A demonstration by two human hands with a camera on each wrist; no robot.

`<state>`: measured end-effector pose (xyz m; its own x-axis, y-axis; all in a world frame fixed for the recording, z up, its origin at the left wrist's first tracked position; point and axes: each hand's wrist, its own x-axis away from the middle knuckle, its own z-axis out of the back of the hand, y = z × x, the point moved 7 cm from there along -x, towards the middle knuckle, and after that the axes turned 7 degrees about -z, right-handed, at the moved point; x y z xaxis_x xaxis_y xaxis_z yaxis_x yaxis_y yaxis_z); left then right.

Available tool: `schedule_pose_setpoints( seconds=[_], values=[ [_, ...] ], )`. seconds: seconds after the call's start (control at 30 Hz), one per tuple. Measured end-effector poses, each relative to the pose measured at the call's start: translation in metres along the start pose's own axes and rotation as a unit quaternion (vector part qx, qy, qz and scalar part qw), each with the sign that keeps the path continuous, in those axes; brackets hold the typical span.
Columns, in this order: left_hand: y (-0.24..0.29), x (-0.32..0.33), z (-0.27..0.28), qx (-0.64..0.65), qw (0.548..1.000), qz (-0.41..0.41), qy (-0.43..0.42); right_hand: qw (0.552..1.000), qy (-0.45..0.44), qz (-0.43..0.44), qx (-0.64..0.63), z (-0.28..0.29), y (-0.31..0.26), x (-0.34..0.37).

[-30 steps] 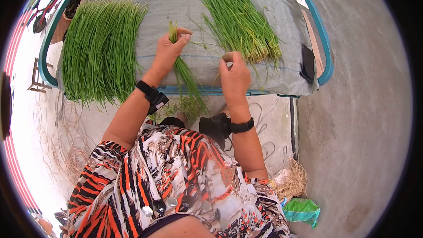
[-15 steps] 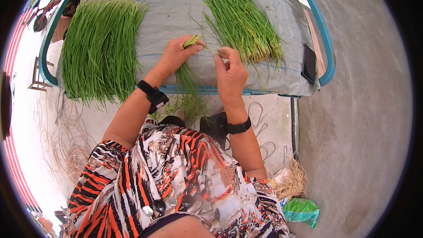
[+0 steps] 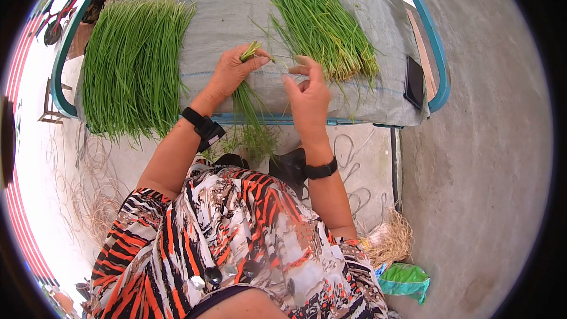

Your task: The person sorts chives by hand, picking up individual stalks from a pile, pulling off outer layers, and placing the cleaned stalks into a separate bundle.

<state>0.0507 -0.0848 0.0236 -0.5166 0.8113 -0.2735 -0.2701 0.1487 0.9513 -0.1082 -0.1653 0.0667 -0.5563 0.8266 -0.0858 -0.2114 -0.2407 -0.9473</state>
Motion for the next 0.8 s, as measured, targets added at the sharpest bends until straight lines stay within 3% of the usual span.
schedule_pose_setpoints(
  seconds=[0.13,0.43,0.73,0.8],
  values=[
    [0.005,0.000,0.000,-0.017,1.000,-0.011,-0.009,0.999,-0.048,-0.020,-0.010,-0.013,-0.001,-0.003],
    [0.003,0.000,-0.002,0.005,1.000,0.012,-0.007,0.988,0.061,-0.010,-0.143,0.025,0.000,-0.010],
    [0.001,0.000,0.001,0.028,0.999,0.020,0.008,0.980,0.142,-0.002,-0.142,0.055,0.001,-0.003],
    [-0.006,0.001,0.003,0.047,0.997,0.054,0.019,0.976,0.164,-0.004,-0.141,0.060,0.000,-0.002]
  ],
)
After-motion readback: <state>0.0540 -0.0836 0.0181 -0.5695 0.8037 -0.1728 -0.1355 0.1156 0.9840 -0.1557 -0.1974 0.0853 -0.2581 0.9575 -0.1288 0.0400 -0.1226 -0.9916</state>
